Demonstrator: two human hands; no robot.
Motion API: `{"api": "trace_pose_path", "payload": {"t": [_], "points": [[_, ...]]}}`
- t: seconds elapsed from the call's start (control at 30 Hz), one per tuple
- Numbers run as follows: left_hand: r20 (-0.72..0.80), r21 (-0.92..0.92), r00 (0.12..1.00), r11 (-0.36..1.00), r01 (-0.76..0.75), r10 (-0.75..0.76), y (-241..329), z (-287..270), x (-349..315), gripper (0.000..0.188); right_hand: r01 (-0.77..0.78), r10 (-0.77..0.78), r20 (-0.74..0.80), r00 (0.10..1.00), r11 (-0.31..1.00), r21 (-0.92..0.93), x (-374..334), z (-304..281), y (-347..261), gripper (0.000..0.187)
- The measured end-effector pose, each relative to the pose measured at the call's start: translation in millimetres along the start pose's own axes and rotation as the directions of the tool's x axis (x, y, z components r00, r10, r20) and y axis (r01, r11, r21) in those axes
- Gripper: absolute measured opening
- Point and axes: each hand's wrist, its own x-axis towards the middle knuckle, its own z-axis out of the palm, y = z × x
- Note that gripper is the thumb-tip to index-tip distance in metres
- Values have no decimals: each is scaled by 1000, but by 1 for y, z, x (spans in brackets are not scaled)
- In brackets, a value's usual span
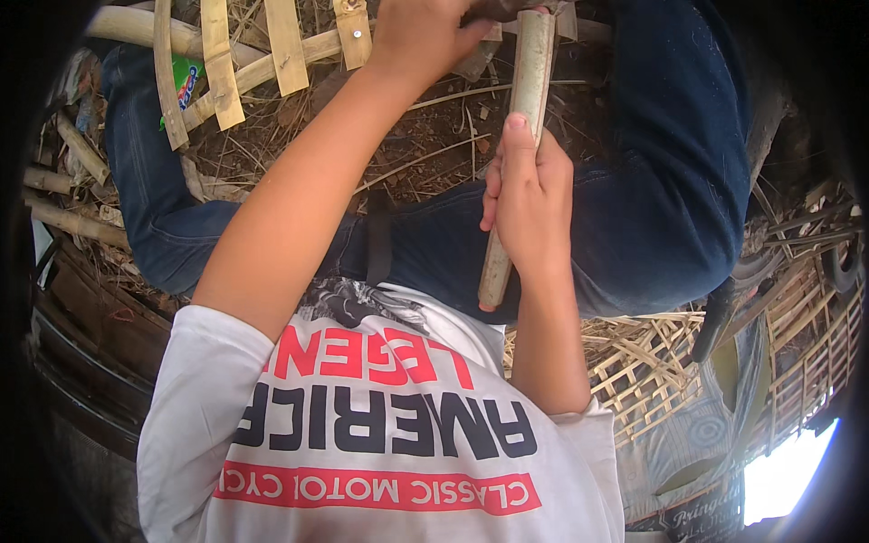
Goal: The person constructs a bamboo frame by hand and with a hammer, positioning small wooden slats across bamboo poles and driving nails through them to secure the lattice.
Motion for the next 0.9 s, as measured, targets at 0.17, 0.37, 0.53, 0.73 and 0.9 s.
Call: {"api": "trace_pose_path", "payload": {"t": [0.17,0.37,0.53,0.73,0.9], "points": [[-7,-45,1000,999,-5,5,4,1,-2,17,71,-56,-108,993,988,134,-11,-7,-6,42],[-38,-41,999,998,-40,38,1,5,-5,16,137,-121,-106,987,977,166,-17,-8,-13,43],[-29,-16,999,1000,22,-22,0,0,-14,20,21,-15,-59,998,995,97,-18,-7,-11,43],[-60,-4,998,1000,28,-28,-3,0,-8,20,-2,1,-36,999,1000,-19,-11,1,-6,45],[-27,-9,999,1000,-18,18,-2,5,-7,22,49,-41,-83,996,995,92,-8,-7,-4,45]]}}
